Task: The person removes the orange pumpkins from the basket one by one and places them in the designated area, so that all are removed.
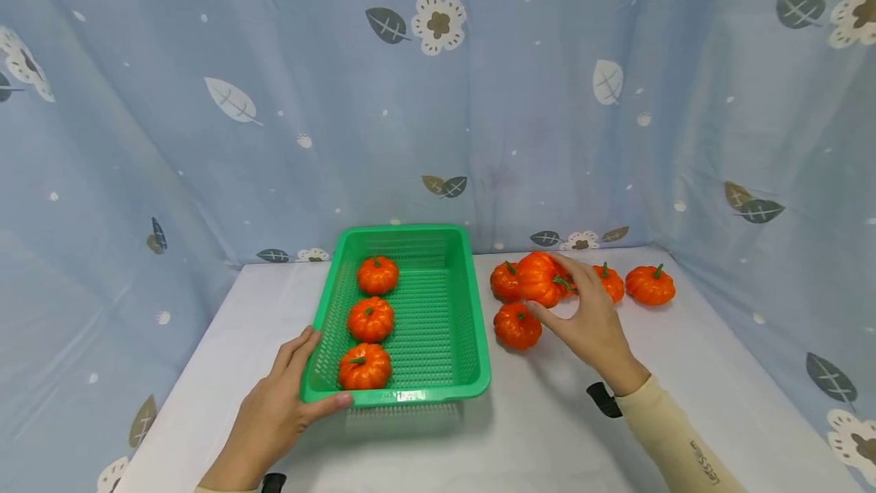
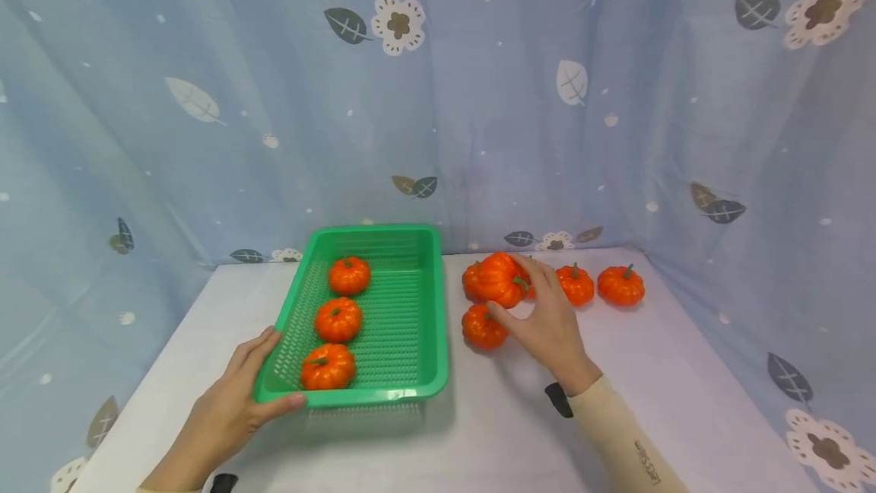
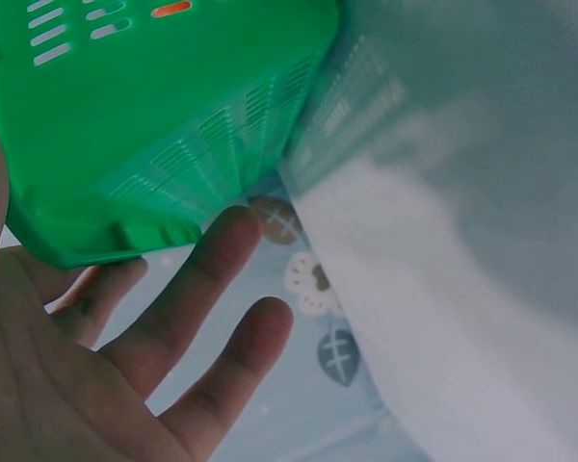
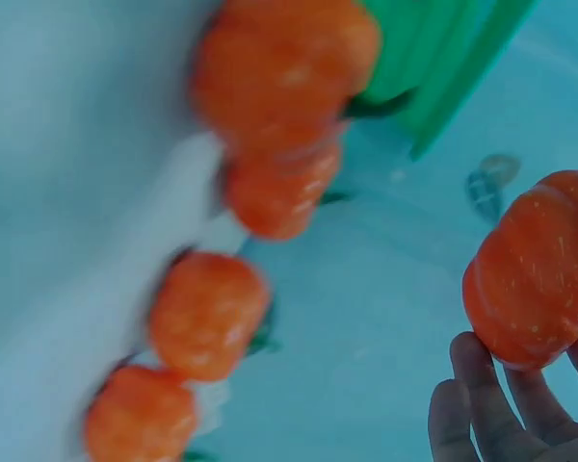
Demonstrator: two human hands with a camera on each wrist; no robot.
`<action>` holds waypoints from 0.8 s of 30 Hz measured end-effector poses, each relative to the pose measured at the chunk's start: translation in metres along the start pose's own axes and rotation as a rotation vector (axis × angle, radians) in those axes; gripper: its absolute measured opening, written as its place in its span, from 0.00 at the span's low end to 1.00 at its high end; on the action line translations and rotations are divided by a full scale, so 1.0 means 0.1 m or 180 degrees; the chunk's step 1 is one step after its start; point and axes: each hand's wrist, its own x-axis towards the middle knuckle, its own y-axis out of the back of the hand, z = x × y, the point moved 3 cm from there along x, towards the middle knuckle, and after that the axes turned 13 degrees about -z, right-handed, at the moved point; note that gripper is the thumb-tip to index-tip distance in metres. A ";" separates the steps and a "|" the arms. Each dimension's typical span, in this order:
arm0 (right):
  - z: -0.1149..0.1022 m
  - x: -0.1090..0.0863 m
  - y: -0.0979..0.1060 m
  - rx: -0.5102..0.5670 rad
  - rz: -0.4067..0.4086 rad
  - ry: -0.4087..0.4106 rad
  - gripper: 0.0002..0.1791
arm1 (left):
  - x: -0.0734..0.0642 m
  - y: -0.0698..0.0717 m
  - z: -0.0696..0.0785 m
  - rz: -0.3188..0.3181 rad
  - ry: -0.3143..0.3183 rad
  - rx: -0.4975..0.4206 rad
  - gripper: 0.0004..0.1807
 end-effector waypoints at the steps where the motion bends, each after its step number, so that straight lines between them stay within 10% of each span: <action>1: 0.06 -0.03 0.02 -0.0013 0.0000 -0.0055 0.47 | 0.01 0.00 0.00 -0.0008 -0.0006 0.0005 0.61; 24: 0.88 -0.32 -0.08 -0.0577 -0.1001 -0.0990 0.46 | 0.00 -0.01 0.00 0.0006 0.0034 0.0001 0.61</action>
